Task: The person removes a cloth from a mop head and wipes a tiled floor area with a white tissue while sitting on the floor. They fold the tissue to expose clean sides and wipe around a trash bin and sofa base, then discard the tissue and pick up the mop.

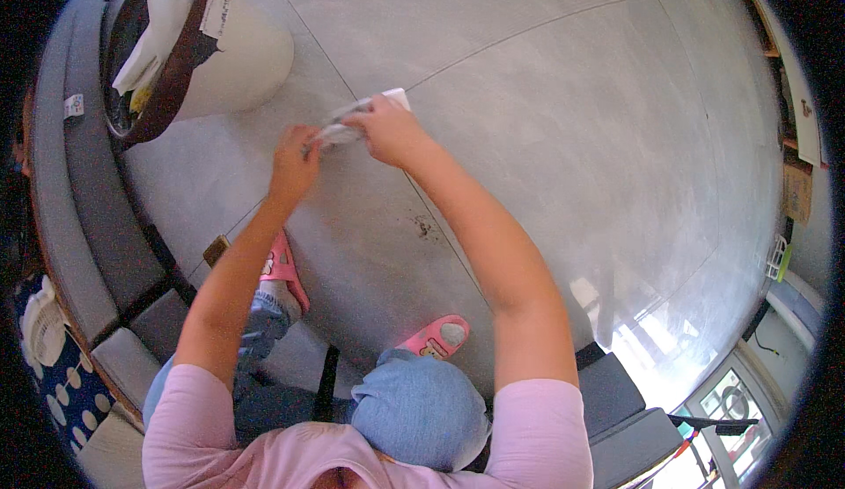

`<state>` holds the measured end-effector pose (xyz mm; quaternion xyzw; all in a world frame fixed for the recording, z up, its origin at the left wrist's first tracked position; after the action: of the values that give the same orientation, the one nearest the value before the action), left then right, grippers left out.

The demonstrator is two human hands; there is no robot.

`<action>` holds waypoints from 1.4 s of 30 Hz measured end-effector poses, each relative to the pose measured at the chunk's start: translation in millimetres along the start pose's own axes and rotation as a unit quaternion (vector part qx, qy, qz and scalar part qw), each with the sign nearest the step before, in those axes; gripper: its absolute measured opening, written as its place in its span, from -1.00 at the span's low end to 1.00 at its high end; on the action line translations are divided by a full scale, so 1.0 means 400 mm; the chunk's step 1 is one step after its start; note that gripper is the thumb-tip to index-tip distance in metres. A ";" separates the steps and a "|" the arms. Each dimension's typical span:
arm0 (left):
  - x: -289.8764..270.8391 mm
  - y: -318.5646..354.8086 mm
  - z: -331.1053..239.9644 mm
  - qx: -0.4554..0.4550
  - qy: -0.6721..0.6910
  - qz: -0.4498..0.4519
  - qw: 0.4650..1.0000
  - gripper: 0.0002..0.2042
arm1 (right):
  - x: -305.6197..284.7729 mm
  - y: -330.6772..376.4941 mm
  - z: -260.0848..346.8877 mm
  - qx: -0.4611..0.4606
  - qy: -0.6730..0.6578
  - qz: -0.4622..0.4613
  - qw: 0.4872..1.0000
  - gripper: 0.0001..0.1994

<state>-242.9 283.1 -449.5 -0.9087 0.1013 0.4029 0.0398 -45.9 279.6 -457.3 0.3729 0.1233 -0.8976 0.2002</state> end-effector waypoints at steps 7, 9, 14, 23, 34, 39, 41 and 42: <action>-0.101 -0.109 0.192 -0.034 -0.078 -0.057 0.995 -0.82 | 0.099 -0.253 0.059 -0.001 0.049 0.036 0.998 -0.53; -0.106 -0.113 0.230 -0.033 -0.084 -0.082 0.993 -0.82 | 0.124 -0.286 0.061 -0.015 0.073 0.023 0.997 -0.54; -0.064 -0.116 0.280 -0.059 -0.126 -0.115 0.984 -0.81 | 0.179 -0.325 -0.017 -0.038 0.055 0.002 0.998 -0.61; 0.093 0.062 0.125 -0.046 -0.088 0.015 0.995 -0.84 | 0.093 -0.021 -0.063 0.004 -0.042 -0.059 0.997 -0.81; 0.163 0.305 -0.060 -0.081 0.147 0.150 0.974 -0.86 | 0.044 0.438 0.048 0.214 -0.125 -0.045 0.968 -0.83; -0.052 0.043 -0.035 -0.309 0.442 -0.074 0.839 -0.87 | 0.009 0.393 0.072 0.277 -0.159 -0.114 0.941 -0.82; -0.166 -0.015 -0.094 -0.259 0.587 -0.113 0.759 -0.83 | 0.012 0.387 0.070 0.293 -0.152 -0.107 0.938 -0.80; -0.222 -0.034 -0.134 -0.243 0.614 -0.124 0.741 -0.80 | 0.020 0.386 0.071 0.286 -0.137 -0.075 0.945 -0.77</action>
<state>-259.4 301.6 -347.7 -0.9427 -0.1107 -0.2403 -0.2033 1.2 129.5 -454.5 0.2774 -0.1397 -0.9500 0.0327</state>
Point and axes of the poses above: each hand's wrist, its own y-axis away from the middle knuckle, its own x-axis out of the palm, z = x × y, the point moved 1 cm from there along -y, towards the middle knuckle, and after that the axes turned 9 degrees about -x, right-handed, at the moved point
